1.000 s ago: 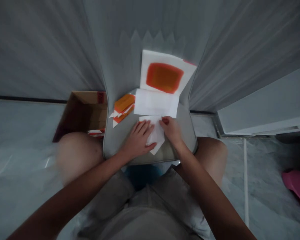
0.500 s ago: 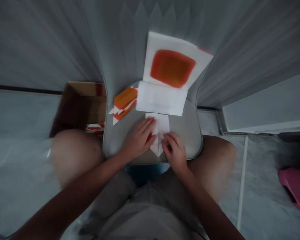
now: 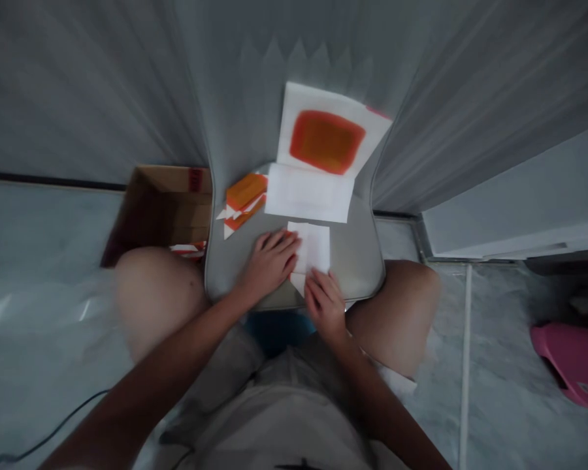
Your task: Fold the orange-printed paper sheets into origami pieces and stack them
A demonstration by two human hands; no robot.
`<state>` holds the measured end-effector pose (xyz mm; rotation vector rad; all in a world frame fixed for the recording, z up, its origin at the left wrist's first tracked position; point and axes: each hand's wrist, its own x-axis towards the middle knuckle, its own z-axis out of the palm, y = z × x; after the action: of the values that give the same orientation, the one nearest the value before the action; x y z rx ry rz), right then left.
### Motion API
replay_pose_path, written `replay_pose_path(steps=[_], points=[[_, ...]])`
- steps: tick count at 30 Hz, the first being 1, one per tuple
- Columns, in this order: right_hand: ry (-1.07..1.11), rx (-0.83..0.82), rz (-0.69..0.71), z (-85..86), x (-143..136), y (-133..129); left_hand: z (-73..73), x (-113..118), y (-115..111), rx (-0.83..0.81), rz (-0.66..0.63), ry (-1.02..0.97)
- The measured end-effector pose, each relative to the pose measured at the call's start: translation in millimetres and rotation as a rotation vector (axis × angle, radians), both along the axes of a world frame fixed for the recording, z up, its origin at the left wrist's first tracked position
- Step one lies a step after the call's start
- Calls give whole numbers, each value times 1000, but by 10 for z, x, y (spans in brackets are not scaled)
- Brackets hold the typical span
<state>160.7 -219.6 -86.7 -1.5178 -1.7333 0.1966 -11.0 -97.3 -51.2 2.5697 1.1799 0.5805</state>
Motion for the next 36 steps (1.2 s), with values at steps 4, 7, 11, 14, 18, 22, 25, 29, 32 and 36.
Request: replay_pose_path(steps=[4, 7, 11, 14, 18, 22, 25, 29, 32, 36], points=[[13, -23, -15, 37, 1, 20, 12, 2, -1, 11, -17, 7], [5, -59, -21, 118, 39, 82, 17, 0, -1, 17, -21, 2], [26, -94, 3, 221, 153, 280, 14, -4, 11, 11, -33, 21], [-9, -168, 66, 285, 257, 499, 3, -8, 29, -7, -37, 26], [-134, -196, 60, 374, 337, 770, -35, -13, 53, -14, -20, -35], [-193, -168, 249, 382, 354, 916, -91, -21, 49, -1, 62, -148], [-169, -152, 320, 302, 378, 935, -101, -32, 37, 17, 212, -247], [-91, -97, 300, 212, 411, 920, -36, 9, 82, 17, 411, -211], [-84, -100, 266, 212, 403, 930, 40, 115, 174, -48, 524, -162], [-97, -88, 236, 233, 380, 959, 121, 259, 293, -155, 611, -114]])
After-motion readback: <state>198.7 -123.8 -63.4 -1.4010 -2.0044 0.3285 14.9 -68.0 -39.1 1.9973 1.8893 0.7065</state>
